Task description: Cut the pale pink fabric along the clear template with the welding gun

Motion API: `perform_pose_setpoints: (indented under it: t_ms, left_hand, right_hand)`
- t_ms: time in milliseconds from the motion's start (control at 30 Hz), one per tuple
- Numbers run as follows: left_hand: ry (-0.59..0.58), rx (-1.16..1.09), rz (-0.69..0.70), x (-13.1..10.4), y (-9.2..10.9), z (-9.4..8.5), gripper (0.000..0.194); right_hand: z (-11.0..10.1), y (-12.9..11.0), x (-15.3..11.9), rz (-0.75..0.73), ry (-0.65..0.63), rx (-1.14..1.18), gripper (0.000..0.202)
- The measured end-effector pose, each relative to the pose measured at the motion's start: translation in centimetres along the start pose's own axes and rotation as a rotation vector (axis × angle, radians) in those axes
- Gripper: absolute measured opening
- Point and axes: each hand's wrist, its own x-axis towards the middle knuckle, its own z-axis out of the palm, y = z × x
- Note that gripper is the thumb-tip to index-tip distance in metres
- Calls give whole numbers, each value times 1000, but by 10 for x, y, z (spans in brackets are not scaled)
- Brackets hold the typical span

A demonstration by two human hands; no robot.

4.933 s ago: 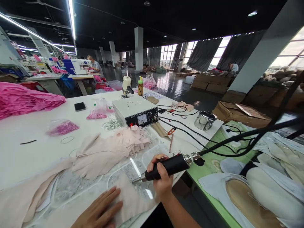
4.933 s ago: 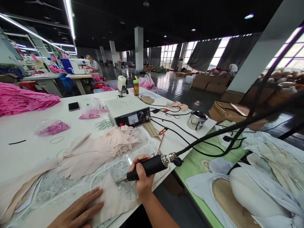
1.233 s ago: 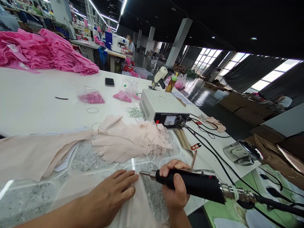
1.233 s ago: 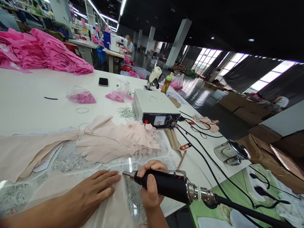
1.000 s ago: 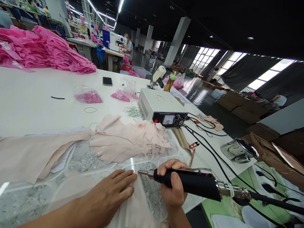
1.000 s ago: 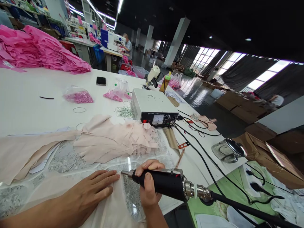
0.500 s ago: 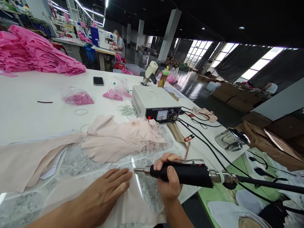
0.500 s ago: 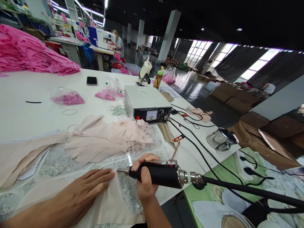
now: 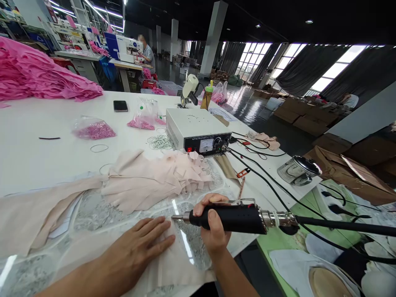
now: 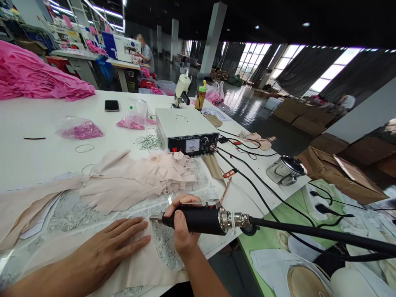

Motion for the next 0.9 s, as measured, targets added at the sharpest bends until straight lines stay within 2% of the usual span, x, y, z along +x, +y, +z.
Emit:
perform_pose_setpoints:
  t_ms: [267, 733, 900]
  left_hand:
    - [2, -32, 20, 2, -1, -9, 84]
    - [-91, 5, 20, 2, 1, -6, 86]
    - [-114, 54, 8, 1, 1, -9, 88]
  right_hand:
    - [0, -2, 0, 5, -29, 19, 11]
    - [0, -11, 2, -42, 38, 141, 10]
    - [-3, -18, -2, -18, 3, 168, 11]
